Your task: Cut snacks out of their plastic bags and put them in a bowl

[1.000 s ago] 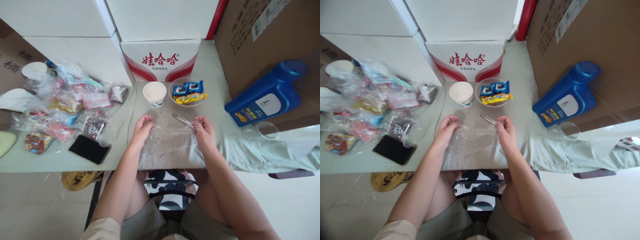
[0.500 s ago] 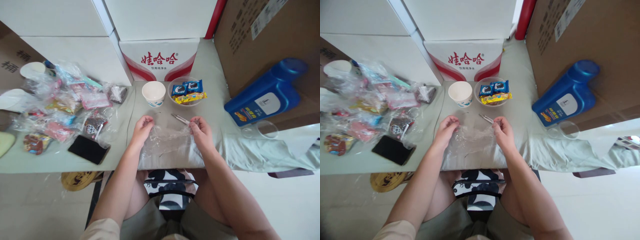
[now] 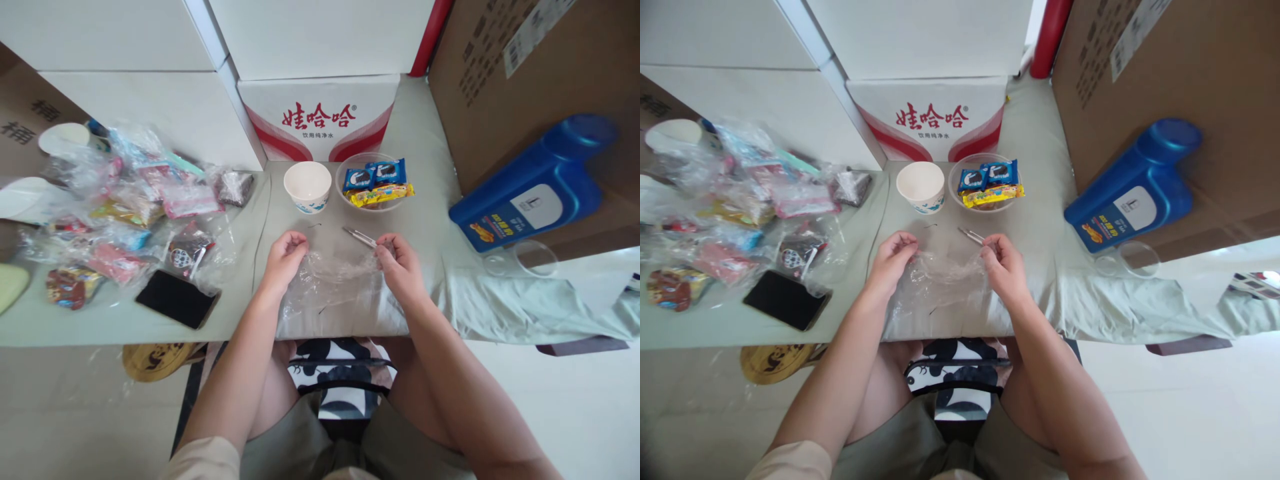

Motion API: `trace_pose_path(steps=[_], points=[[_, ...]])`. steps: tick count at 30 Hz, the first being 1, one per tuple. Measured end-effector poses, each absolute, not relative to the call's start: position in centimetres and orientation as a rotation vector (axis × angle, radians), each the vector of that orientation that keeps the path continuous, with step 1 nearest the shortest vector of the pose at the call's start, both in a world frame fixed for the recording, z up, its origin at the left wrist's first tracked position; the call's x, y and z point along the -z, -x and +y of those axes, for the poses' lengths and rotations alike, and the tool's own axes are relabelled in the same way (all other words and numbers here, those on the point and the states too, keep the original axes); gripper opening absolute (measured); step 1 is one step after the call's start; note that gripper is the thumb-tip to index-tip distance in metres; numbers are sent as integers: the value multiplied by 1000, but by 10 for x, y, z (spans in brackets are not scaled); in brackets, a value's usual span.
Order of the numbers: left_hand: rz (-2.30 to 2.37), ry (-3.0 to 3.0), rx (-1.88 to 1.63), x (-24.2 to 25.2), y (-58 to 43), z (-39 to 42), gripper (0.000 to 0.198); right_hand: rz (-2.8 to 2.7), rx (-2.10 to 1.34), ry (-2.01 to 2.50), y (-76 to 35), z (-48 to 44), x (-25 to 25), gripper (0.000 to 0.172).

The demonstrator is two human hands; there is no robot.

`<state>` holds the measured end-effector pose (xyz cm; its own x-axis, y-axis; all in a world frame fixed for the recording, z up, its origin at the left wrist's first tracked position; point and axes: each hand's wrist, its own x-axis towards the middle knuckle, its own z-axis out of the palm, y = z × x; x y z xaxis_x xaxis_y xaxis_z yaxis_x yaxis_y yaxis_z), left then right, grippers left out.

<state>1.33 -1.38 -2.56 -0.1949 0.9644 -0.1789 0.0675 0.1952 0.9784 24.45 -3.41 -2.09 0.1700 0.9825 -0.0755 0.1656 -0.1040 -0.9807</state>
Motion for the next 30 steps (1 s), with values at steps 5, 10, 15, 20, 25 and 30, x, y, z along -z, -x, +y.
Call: trace_pose_path(steps=[5, 10, 15, 20, 25, 30], points=[[1500, -1038, -1164, 27, -13, -13, 8, -1249, -1014, 1476, -245, -35, 21, 20], [1529, -1076, -1157, 33, -10, -11, 9, -1337, -956, 1470, -246, -36, 18, 27], [1365, -1220, -1019, 28, -7, -17, 41, -1244, -949, 1560, -249, -36, 19, 15], [1482, -1070, -1043, 25, -4, -17, 20, -1090, -877, 1543, -256, -32, 22, 14], [1590, -949, -1167, 21, 2, -12, 26, -1001, -1020, 1479, -262, -32, 22, 18], [1515, -725, -1327, 14, 10, -11, 29, -898, -1122, 1476, -263, -34, 17, 24]])
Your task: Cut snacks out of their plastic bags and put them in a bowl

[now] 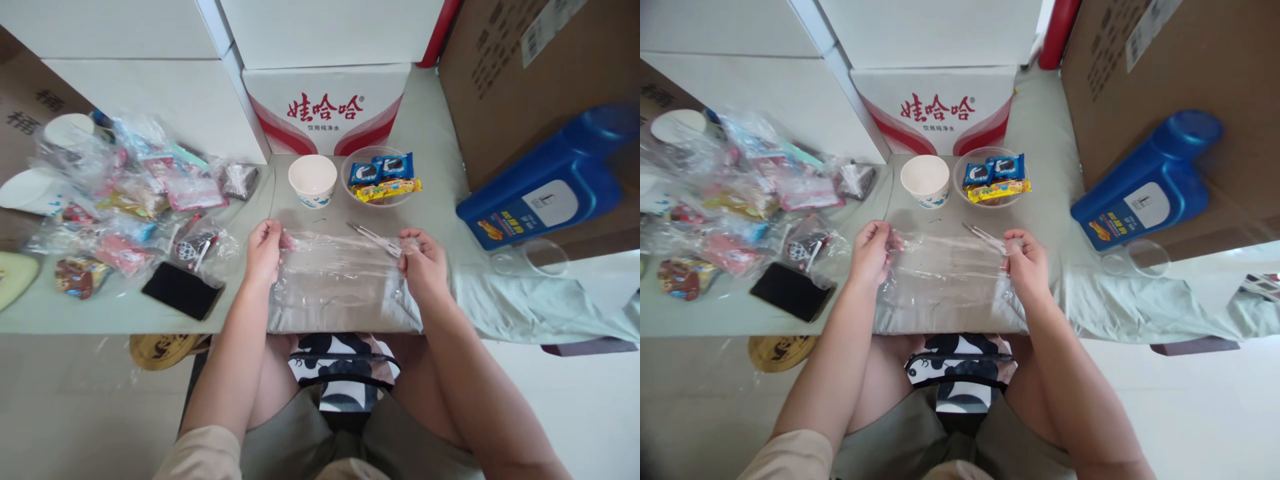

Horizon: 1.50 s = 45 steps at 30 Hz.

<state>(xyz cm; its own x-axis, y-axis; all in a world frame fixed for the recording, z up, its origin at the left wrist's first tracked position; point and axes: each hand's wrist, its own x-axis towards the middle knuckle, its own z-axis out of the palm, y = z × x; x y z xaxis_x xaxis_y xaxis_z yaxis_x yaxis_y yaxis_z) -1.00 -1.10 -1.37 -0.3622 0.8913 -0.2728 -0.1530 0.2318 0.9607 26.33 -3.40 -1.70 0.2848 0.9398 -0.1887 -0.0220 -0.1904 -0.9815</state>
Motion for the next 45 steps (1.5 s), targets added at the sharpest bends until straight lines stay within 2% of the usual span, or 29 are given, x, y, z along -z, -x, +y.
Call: trace_pose_path(steps=[3, 6, 8, 12, 14, 15, 17, 19, 21, 27, 32, 39, 42, 45], points=[[1306, -667, -1257, 14, 15, -17, 35, -740, -1151, 1366, -263, -31, 16, 28], [1235, -715, -1020, 19, 19, -26, 65, -608, -1166, 1293, -266, -25, 19, 35], [1301, -751, -905, 22, 21, -28, 72, -562, -1218, 1283, -267, -23, 21, 40], [1399, -755, -1064, 24, 22, -24, 76, -654, -1350, 1316, -267, -26, 24, 64], [1413, -748, -1196, 25, 22, -19, 84, -786, -1338, 1355, -266, -30, 24, 78], [1415, -754, -1264, 25, 23, -18, 84, -845, -1309, 1374, -265, -32, 24, 80], [1409, -786, -1391, 27, 23, -15, 69, -923, -1238, 1394, -266, -34, 24, 66], [1394, -840, -1475, 29, 24, -15, 42, -950, -1192, 1387, -267, -33, 24, 41], [1371, -897, -1495, 30, 25, -15, 29, -972, -1183, 1374, -268, -31, 24, 28], [1525, -1292, -1343, 33, 29, -20, 33, -1234, -1034, 1404, -274, -31, 27, 30], [1703, -1605, -1202, 33, 35, -24, 23, -1562, -699, 1496, -279, -32, 31, 17], [1739, -1603, -1352, 34, 38, -20, 20, -1583, -308, 1434, -279, -35, 25, 13], [1718, -1583, -1468, 35, 37, -18, 22, -1629, -372, 1268, -277, -38, 20, 8], [1609, -1485, -1459, 33, 34, -19, 27, -1507, -747, 1309, -275, -41, 16, 8]])
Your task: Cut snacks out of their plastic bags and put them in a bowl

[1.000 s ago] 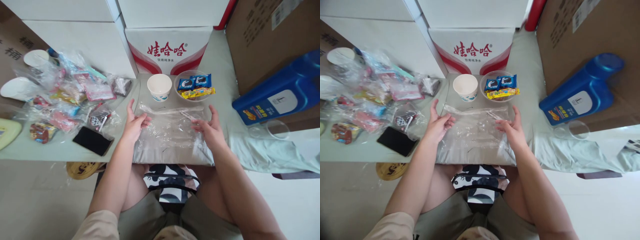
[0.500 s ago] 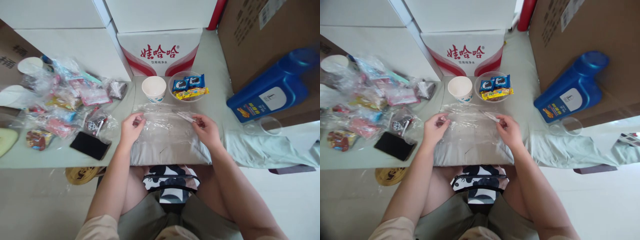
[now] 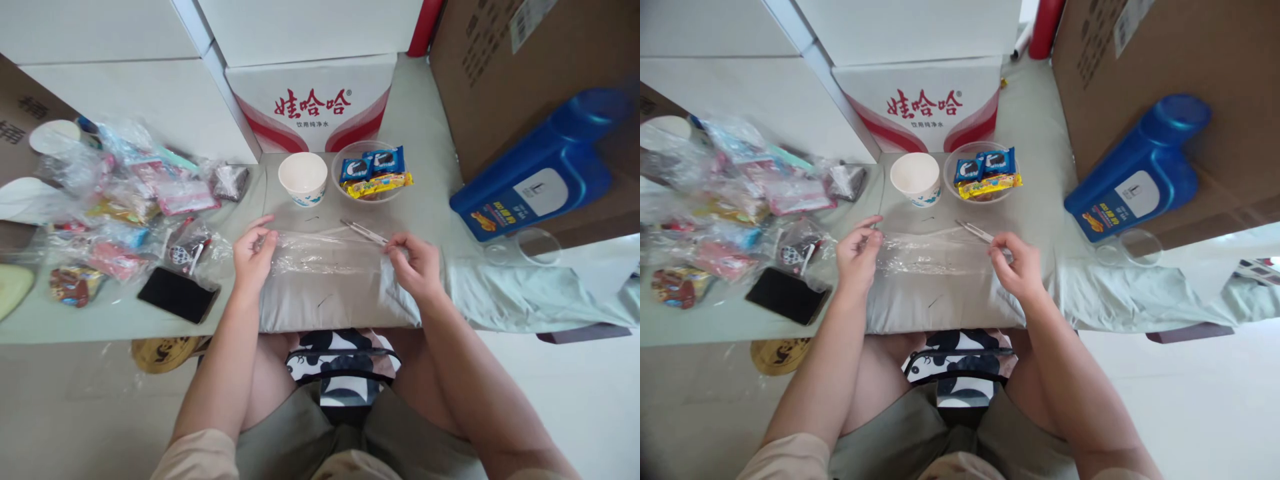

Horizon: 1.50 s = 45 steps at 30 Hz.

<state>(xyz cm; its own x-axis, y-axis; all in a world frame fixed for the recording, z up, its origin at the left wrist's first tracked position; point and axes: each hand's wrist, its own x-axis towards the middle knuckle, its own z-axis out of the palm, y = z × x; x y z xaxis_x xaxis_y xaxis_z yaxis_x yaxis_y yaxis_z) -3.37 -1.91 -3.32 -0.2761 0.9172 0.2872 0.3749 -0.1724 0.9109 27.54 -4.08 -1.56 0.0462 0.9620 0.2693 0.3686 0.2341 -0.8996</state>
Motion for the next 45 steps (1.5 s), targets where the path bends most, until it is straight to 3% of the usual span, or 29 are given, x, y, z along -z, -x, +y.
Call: trace_pose_path(steps=[5, 9, 17, 23, 30, 35, 45], points=[[1537, -1147, -1403, 24, 26, -23, 29, -1033, -1619, 1156, -281, -47, 5, 36], [1515, -1010, -1232, 14, 21, -25, 30, -1004, -1876, 910, -289, -51, -4, 59], [1479, -1025, -983, 15, 14, -24, 28, -852, -1865, 1081, -262, -34, 15, 36], [1438, -1083, -779, 21, 11, -22, 29, -932, -2104, 1038, -251, -41, 14, 49], [1353, -1015, -761, 19, 9, -22, 34, -1253, -2080, 1032, -247, -40, 12, 38], [1325, -910, -764, 11, 7, -23, 39, -1325, -2020, 1005, -244, -40, 11, 21], [1219, -875, -824, 12, 6, -23, 42, -1319, -1923, 1033, -244, -39, 13, 27]])
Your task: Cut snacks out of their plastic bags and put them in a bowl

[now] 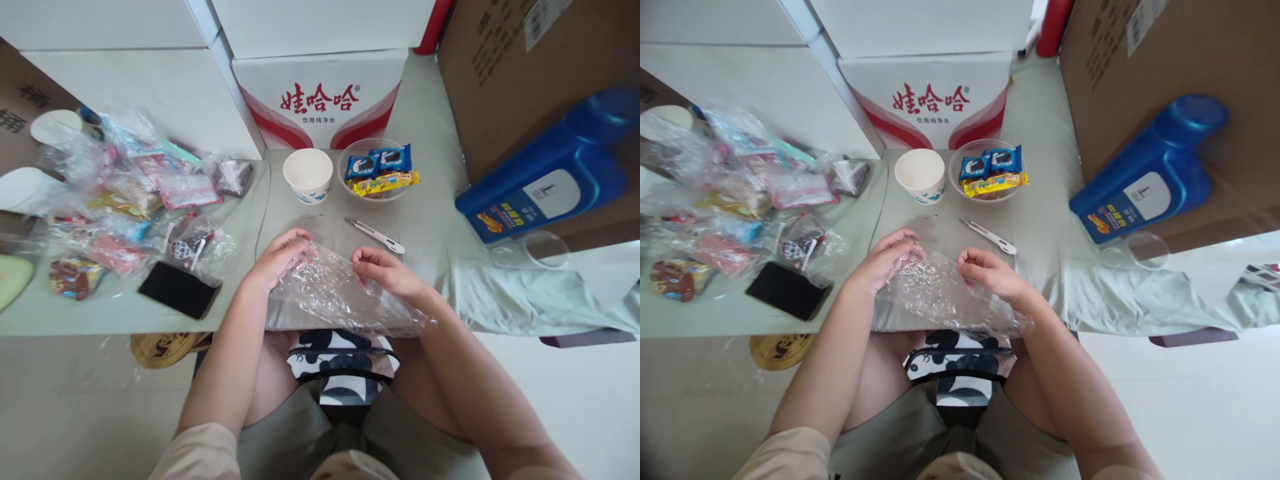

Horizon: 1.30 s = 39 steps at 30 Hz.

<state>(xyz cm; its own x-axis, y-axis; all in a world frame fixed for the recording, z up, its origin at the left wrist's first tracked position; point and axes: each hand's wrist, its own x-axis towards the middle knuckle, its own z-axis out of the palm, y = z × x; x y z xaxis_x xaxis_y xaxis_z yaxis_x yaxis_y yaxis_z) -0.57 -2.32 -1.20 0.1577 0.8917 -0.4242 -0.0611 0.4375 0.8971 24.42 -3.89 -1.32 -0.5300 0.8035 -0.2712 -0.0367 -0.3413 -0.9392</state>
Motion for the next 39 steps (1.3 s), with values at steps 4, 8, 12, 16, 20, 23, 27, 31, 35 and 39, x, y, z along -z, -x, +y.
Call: trace_pose_path(steps=[4, 8, 12, 16, 20, 23, 27, 31, 35, 39], points=[[1176, -821, -901, 14, 9, -22, 50, -1216, -1810, 1053, -245, -36, 15, 33], [1115, -780, -1075, 13, 11, -20, 59, -1044, -1766, 1045, -243, -35, 17, 37], [1168, -799, -1147, 13, 9, -16, 60, -1019, -1926, 1075, -243, -37, 17, 39], [1167, -780, -1147, 13, 12, -14, 56, -1259, -2080, 1120, -244, -38, 16, 34], [925, -593, -1294, 10, 20, -18, 57, -1257, -2029, 1067, -243, -38, 18, 31], [767, -525, -1337, 10, 18, -23, 65, -1063, -1944, 1012, -239, -36, 21, 30], [817, -586, -979, 15, 0, -27, 70, -914, -1877, 1016, -233, -33, 25, 28], [1073, -698, -771, 18, -11, -25, 42, -870, -1937, 1082, -229, -33, 28, 33], [1231, -750, -779, 15, -12, -22, 25, -936, -1976, 1165, -228, -35, 29, 38], [1184, -821, -805, 15, -12, -22, 28, -967, -1917, 1203, -227, -35, 27, 42]])
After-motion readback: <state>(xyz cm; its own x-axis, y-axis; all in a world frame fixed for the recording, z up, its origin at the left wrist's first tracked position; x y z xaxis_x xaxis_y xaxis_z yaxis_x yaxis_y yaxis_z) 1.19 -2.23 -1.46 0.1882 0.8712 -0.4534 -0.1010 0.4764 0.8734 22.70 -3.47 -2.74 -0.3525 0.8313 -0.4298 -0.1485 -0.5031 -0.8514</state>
